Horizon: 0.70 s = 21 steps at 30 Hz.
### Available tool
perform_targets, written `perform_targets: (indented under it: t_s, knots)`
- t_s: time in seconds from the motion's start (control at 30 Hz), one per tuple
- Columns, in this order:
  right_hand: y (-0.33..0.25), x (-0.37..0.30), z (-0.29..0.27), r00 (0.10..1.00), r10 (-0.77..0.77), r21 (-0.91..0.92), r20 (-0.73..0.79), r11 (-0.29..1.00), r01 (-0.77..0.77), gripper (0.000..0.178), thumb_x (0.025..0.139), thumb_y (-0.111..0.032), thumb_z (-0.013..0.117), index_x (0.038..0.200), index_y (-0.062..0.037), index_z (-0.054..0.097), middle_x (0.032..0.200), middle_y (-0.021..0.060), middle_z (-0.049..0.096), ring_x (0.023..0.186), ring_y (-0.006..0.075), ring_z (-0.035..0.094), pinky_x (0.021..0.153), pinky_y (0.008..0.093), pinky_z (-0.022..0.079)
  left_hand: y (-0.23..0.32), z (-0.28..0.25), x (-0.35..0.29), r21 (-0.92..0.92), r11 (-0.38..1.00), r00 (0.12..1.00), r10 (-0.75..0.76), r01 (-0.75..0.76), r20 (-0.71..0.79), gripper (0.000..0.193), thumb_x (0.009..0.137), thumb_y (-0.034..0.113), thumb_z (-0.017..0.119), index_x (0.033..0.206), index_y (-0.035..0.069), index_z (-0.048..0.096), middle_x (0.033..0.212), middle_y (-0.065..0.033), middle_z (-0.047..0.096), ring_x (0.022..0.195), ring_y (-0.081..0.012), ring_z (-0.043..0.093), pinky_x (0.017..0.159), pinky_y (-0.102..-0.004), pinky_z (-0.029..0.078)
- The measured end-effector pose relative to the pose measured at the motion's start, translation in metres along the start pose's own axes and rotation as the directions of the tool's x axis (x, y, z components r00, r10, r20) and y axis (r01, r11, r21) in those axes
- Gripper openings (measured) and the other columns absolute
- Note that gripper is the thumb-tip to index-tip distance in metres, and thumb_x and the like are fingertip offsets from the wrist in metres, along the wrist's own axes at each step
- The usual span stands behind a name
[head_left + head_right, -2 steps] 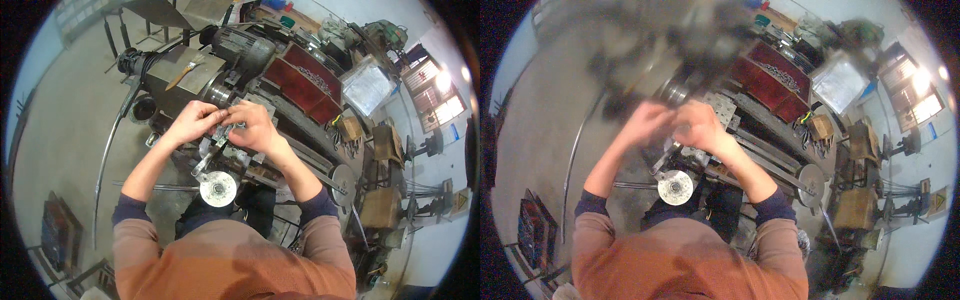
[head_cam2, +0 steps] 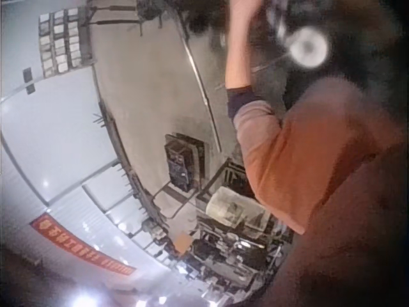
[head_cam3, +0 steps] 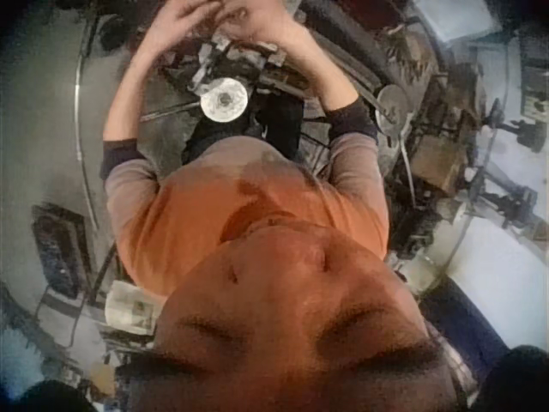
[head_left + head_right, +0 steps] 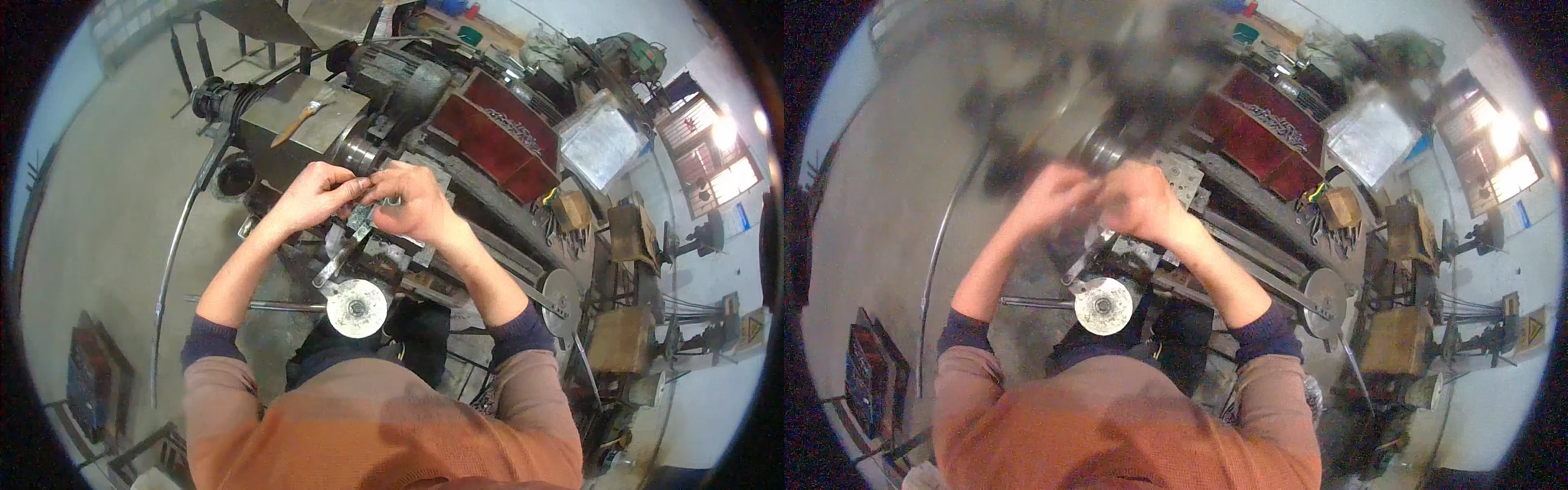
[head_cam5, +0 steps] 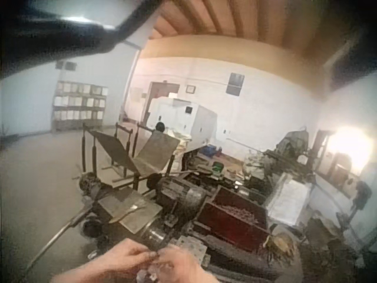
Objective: The person operates a metal turning machine, repeatedly loading small metal pieces into the chuck, adjusting controls, and removing finished pieces. The person places the finished pieces into a nearby metal basket.
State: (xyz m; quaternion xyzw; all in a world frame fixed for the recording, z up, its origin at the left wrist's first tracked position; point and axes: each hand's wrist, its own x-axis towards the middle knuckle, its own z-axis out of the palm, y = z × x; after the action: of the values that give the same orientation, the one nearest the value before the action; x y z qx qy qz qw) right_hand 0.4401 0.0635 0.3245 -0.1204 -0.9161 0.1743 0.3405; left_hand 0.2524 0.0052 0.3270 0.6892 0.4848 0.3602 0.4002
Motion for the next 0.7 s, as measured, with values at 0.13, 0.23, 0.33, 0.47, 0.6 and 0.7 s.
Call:
perform_targets:
  t_s: [0.13,0.23,0.33,0.47,0.6,0.7]
  knots:
    - [0.032,0.019,-0.009,0.96,0.208,-0.137,0.188,0.973,-0.184,0.021,0.055,-0.011,0.062,0.074,-0.0063,0.069,0.078,0.012,0.065,0.075,0.027,0.061,0.067,0.033,0.049,-0.007,-0.039,-0.016,0.161,0.987,0.999,-0.01,0.016,-0.039,0.029,0.088,0.026,0.053,0.087,-0.003,0.059,0.066,-0.0044,0.059,0.059,-0.0109,0.058,0.055,-0.0263,0.046]
    - [0.071,0.024,-0.009,0.82,0.503,-0.359,0.274,0.844,-0.397,0.023,0.058,-0.02,0.06,0.073,-0.0046,0.069,0.068,0.015,0.063,0.067,0.0275,0.063,0.066,0.0319,0.05,-0.021,-0.086,-0.056,0.25,0.966,0.928,0.033,0.067,-0.372,0.03,0.088,0.026,0.052,0.089,-0.004,0.059,0.067,-0.0048,0.056,0.059,-0.0116,0.055,0.054,-0.0277,0.044]
    - [0.085,0.026,0.004,0.757,0.592,-0.36,0.275,0.794,-0.49,0.025,0.058,-0.022,0.06,0.07,-0.0016,0.066,0.059,0.0158,0.059,0.055,0.026,0.06,0.06,0.0333,0.048,-0.041,-0.125,-0.116,0.441,0.815,0.81,-0.056,0.375,-0.584,0.029,0.086,0.026,0.052,0.084,-0.002,0.059,0.057,-0.0081,0.054,0.054,-0.0158,0.052,0.053,-0.0304,0.041]
    - [0.1,0.024,0.016,0.785,0.516,-0.206,0.344,0.857,-0.473,0.026,0.057,-0.022,0.062,0.07,0.0004,0.065,0.056,0.0151,0.058,0.052,0.019,0.056,0.057,0.0324,0.045,-0.097,-0.156,-0.214,0.661,0.447,0.762,-0.076,0.603,-0.644,0.03,0.084,0.028,0.054,0.088,0.0,0.062,0.058,-0.0162,0.053,0.055,-0.0262,0.054,0.052,-0.036,0.04]
    - [0.113,0.017,0.021,0.819,0.455,-0.148,0.35,0.89,-0.432,0.027,0.057,-0.021,0.063,0.072,0.0015,0.065,0.058,0.0156,0.059,0.054,0.0163,0.058,0.059,0.0307,0.046,-0.111,-0.128,-0.249,0.38,0.603,0.659,-0.346,0.701,-0.668,0.03,0.084,0.029,0.055,0.081,-0.002,0.057,0.059,-0.018,0.054,0.057,-0.0339,0.054,0.053,-0.0403,0.041]
    - [0.123,0.009,0.025,0.85,0.408,-0.045,0.332,0.907,-0.418,0.027,0.058,-0.02,0.063,0.074,0.0016,0.066,0.062,0.0158,0.061,0.057,0.0164,0.059,0.06,0.0298,0.047,-0.13,-0.109,-0.249,0.249,0.676,0.637,-0.412,0.693,-0.652,0.033,0.083,0.03,0.057,0.076,-0.001,0.051,0.059,-0.0188,0.054,0.058,-0.0376,0.053,0.054,-0.0429,0.041]
